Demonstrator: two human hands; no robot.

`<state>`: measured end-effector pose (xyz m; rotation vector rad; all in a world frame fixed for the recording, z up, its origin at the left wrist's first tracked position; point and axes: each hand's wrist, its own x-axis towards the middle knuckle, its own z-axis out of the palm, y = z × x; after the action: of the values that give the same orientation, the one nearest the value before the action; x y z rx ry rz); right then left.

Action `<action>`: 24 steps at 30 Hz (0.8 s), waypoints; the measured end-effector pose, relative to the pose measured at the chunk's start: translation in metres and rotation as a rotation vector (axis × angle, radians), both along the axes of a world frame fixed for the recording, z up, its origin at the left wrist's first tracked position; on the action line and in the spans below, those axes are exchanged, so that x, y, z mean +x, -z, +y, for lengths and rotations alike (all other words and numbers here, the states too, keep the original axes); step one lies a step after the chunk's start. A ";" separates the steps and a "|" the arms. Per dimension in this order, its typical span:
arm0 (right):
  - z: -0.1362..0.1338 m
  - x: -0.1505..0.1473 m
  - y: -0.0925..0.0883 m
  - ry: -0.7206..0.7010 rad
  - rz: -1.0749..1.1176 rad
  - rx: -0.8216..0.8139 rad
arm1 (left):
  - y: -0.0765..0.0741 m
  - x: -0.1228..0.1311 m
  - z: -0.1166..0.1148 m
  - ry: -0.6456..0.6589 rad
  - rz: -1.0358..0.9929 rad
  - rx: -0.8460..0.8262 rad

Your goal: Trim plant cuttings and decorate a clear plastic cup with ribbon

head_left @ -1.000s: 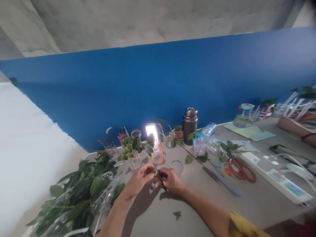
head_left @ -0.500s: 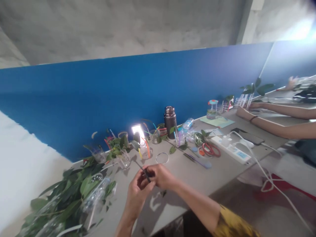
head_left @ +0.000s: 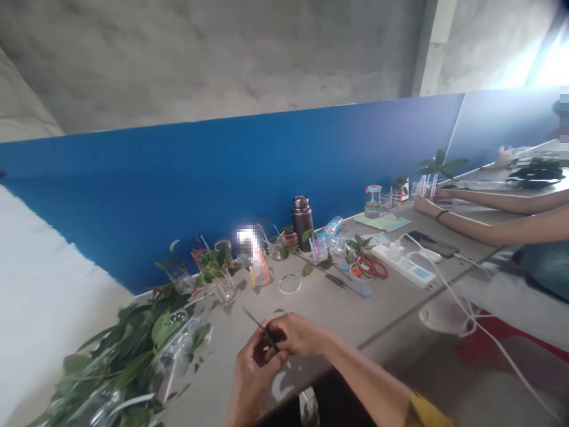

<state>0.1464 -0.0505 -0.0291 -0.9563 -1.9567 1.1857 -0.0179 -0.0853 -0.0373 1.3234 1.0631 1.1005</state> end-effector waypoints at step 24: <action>-0.034 0.002 0.040 0.376 0.344 -0.009 | 0.007 0.010 -0.004 0.095 -0.024 -0.007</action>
<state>0.1482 -0.0849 -0.0692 -0.9963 -1.4292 1.0599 -0.0077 -0.0896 -0.0443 1.3386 0.9752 1.0385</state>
